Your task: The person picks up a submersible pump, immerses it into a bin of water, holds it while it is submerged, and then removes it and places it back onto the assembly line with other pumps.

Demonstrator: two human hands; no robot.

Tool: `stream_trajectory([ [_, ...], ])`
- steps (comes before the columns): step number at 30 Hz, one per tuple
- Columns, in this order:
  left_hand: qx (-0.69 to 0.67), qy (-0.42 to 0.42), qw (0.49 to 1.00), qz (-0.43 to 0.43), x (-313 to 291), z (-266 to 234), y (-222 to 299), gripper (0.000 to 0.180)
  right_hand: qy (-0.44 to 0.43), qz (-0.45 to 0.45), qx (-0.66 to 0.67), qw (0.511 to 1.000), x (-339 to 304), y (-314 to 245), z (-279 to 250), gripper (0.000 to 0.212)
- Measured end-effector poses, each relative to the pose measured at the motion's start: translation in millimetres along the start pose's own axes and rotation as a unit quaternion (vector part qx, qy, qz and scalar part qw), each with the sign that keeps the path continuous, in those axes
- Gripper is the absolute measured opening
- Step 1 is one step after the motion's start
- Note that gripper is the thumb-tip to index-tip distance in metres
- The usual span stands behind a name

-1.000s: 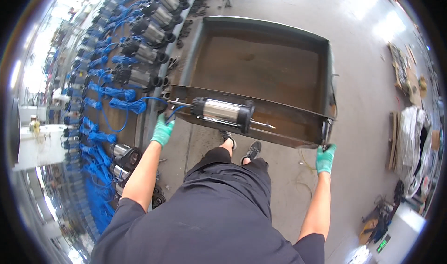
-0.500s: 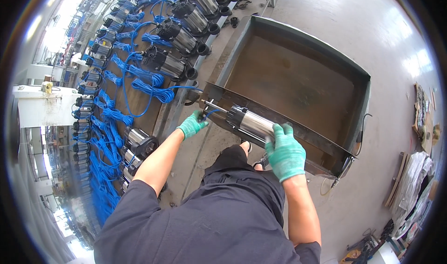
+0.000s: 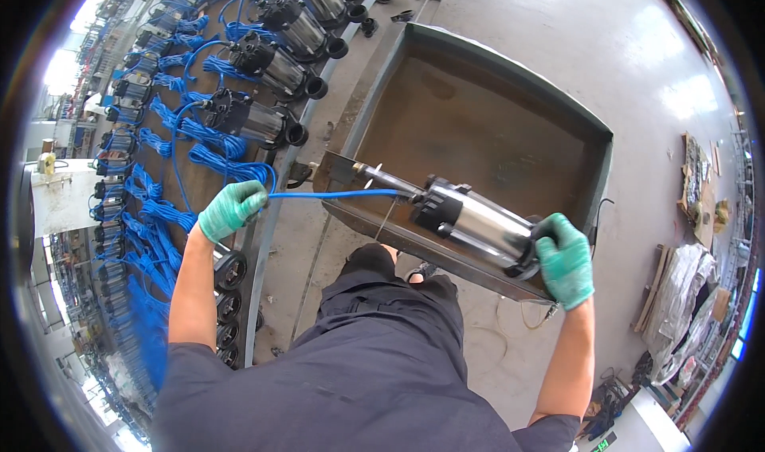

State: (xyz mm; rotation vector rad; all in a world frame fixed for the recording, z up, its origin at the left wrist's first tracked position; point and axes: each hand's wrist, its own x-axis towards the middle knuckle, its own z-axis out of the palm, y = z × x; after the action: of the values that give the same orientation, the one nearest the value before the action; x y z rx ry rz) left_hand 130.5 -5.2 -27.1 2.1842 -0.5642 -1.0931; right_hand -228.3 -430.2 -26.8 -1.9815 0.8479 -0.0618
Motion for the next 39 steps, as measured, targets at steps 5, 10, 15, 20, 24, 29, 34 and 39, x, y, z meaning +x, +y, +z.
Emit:
stream_trajectory([
  [5,0.029,0.094,0.976,0.195,84,71,12,0.026,0.031,0.011,-0.18,0.983,37,-14,-13,0.009],
  [10,0.217,0.113,0.914,0.324,177,143,50,0.022,0.023,0.056,-0.33,0.942,99,22,18,0.019],
  [15,0.283,0.153,0.907,0.271,220,174,33,0.023,-0.012,0.085,-0.388,0.918,146,53,54,0.023],
  [20,0.293,0.155,0.923,0.198,219,183,41,0.03,0.014,0.061,-0.39,0.919,170,91,80,0.029],
  [24,0.333,0.125,0.92,0.166,222,183,42,0.033,0.033,0.055,-0.366,0.929,188,115,102,0.035],
  [29,0.356,0.107,0.919,0.131,226,185,45,0.033,0.107,0.029,-0.339,0.934,189,123,116,0.03],
  [34,0.364,0.092,0.922,0.099,223,184,50,0.035,0.074,-0.008,-0.313,0.947,158,119,93,0.026],
  [39,0.38,0.092,0.917,0.079,223,184,51,0.036,0.187,-0.031,-0.23,0.955,90,166,39,0.025],
])
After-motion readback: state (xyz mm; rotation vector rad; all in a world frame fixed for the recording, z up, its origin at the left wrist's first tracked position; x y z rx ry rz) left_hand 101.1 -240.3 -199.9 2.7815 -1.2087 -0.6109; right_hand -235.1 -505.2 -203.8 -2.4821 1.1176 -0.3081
